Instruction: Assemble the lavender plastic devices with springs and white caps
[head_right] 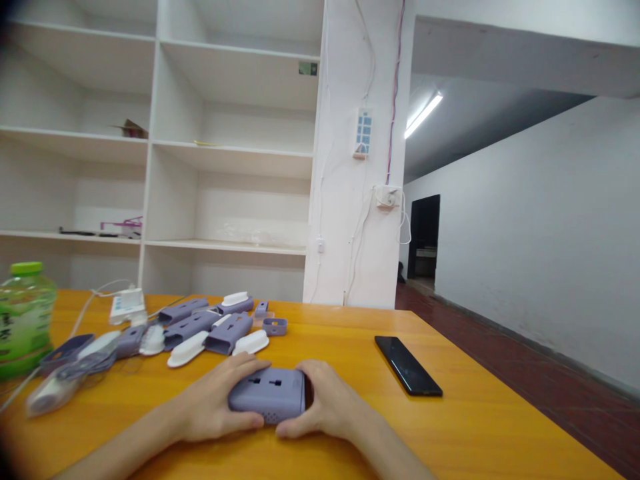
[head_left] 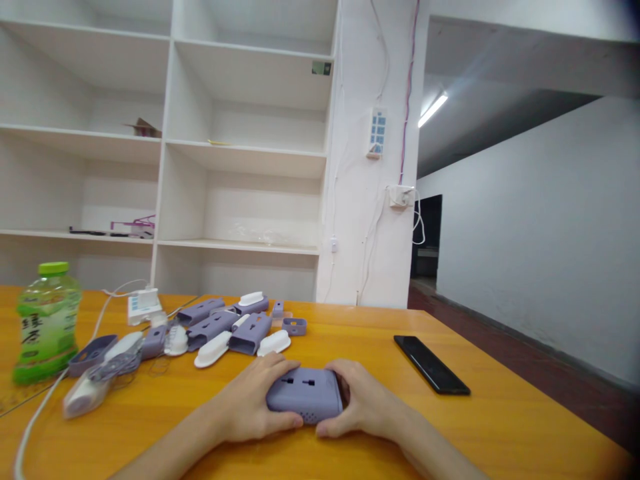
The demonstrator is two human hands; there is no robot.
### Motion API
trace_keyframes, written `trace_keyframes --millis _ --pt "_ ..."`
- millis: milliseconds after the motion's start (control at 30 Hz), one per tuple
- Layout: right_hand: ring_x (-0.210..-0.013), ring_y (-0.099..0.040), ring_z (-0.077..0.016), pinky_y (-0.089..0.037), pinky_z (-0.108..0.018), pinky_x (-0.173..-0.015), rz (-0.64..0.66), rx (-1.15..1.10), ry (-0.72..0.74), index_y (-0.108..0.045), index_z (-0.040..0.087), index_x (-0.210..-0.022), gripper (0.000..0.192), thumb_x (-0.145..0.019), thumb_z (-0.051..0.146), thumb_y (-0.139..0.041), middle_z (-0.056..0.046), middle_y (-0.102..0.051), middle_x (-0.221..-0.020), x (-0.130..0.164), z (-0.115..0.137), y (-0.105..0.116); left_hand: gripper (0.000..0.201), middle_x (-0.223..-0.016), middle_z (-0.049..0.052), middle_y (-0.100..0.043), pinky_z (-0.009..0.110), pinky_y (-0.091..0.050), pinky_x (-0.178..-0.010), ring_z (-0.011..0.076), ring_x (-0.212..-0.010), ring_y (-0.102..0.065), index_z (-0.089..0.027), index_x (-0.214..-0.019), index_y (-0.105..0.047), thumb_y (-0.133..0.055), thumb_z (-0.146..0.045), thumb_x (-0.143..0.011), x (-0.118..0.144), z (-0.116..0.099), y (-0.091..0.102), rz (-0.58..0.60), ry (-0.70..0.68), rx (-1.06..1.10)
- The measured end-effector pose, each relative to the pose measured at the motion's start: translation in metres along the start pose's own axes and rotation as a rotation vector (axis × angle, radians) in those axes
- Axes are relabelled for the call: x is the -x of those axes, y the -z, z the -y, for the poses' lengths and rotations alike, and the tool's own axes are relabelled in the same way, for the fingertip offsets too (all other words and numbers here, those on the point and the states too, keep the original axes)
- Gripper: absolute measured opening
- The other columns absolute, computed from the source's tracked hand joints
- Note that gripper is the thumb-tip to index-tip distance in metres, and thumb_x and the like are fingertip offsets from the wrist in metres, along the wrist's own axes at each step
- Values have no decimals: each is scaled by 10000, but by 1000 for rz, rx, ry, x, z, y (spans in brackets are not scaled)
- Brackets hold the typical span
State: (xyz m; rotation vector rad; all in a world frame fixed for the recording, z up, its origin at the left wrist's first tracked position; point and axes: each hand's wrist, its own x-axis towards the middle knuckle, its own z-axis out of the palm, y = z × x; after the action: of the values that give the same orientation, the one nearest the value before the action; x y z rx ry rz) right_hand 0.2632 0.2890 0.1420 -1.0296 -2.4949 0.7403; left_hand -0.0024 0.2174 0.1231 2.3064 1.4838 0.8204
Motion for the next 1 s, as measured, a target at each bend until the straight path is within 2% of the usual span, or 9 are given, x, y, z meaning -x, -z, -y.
trace_keyframes --millis 100,200,267,333,467,667,767,833,1000 --pt "-918 -572 -245 -449 -313 -772 1 11 1 -627 220 -1155 790 -523 627 -870 -40 -632 -1055 -1 -2 3 783 -1343 105 -554 474 -428 -1086 318 -1227 -542 -284 -1369 -530 -799 -581 -696 -1 -4 -3 -27 -10 44" --pt "-888 -567 -222 -458 -308 -759 23 63 28 -632 216 -1091 724 -538 625 -860 -26 -602 -1037 -3 -9 12 552 -1325 88 -562 429 -418 -1094 276 -1234 -531 -271 -1299 -557 -694 -540 -836 -7 -14 -6 -118 -14 123" --pt "-992 -565 -238 -471 -335 -858 22 86 73 -628 221 -1112 719 -546 593 -869 -39 -570 -1140 -5 -13 17 348 -1232 75 -613 384 -443 -1056 235 -1169 -563 -248 -1208 -595 -539 -487 -961 -16 -21 -8 -187 -23 180" --pt "-1185 -507 -272 -421 -378 -1023 8 85 118 -592 233 -1236 804 -560 560 -877 -70 -499 -1317 -5 -15 19 303 -1103 62 -658 348 -483 -975 209 -1056 -601 -226 -1101 -626 -428 -440 -1019 -25 -21 -7 -240 -37 206" --pt "-1299 -443 -292 -334 -410 -1135 13 47 161 -506 249 -1393 903 -626 580 -849 -96 -471 -1411 -5 -6 13 285 -1091 76 -684 376 -484 -958 223 -1027 -619 -211 -1070 -646 -421 -378 -1021 -35 8 2 -346 -55 102" --pt "-1242 -515 -279 -376 -401 -1110 50 -49 152 -541 275 -1370 840 -637 529 -864 -74 -554 -1347 -6 -3 8 469 -1359 105 -605 534 -334 -1105 301 -1271 -515 -251 -1366 -528 -587 -371 -916 -34 62 8 -248 35 -197" --pt "-1253 -515 -283 -374 -400 -1115 54 -80 116 -554 295 -1361 882 -586 550 -886 -60 -555 -1358 -6 -8 10 471 -1328 120 -619 582 -258 -1131 321 -1269 -512 -231 -1298 -566 -648 -382 -860 -34 63 -1 -185 92 -285" --pt "-1266 -506 -290 -367 -411 -1121 60 -80 102 -556 300 -1362 889 -578 559 -885 -59 -547 -1370 -5 -8 10 375 -1231 115 -660 550 -328 -1096 309 -1188 -564 -220 -1225 -598 -618 -354 -875 -35 58 -4 -177 84 -256" --pt "-1269 -500 -291 -358 -424 -1129 70 -65 134 -556 294 -1363 873 -594 556 -877 -63 -553 -1362 -5 -4 11 278 -1212 104 -672 416 -464 -994 264 -1114 -621 -208 -1203 -599 -480 -293 -967 -41 46 11 -302 5 -18"
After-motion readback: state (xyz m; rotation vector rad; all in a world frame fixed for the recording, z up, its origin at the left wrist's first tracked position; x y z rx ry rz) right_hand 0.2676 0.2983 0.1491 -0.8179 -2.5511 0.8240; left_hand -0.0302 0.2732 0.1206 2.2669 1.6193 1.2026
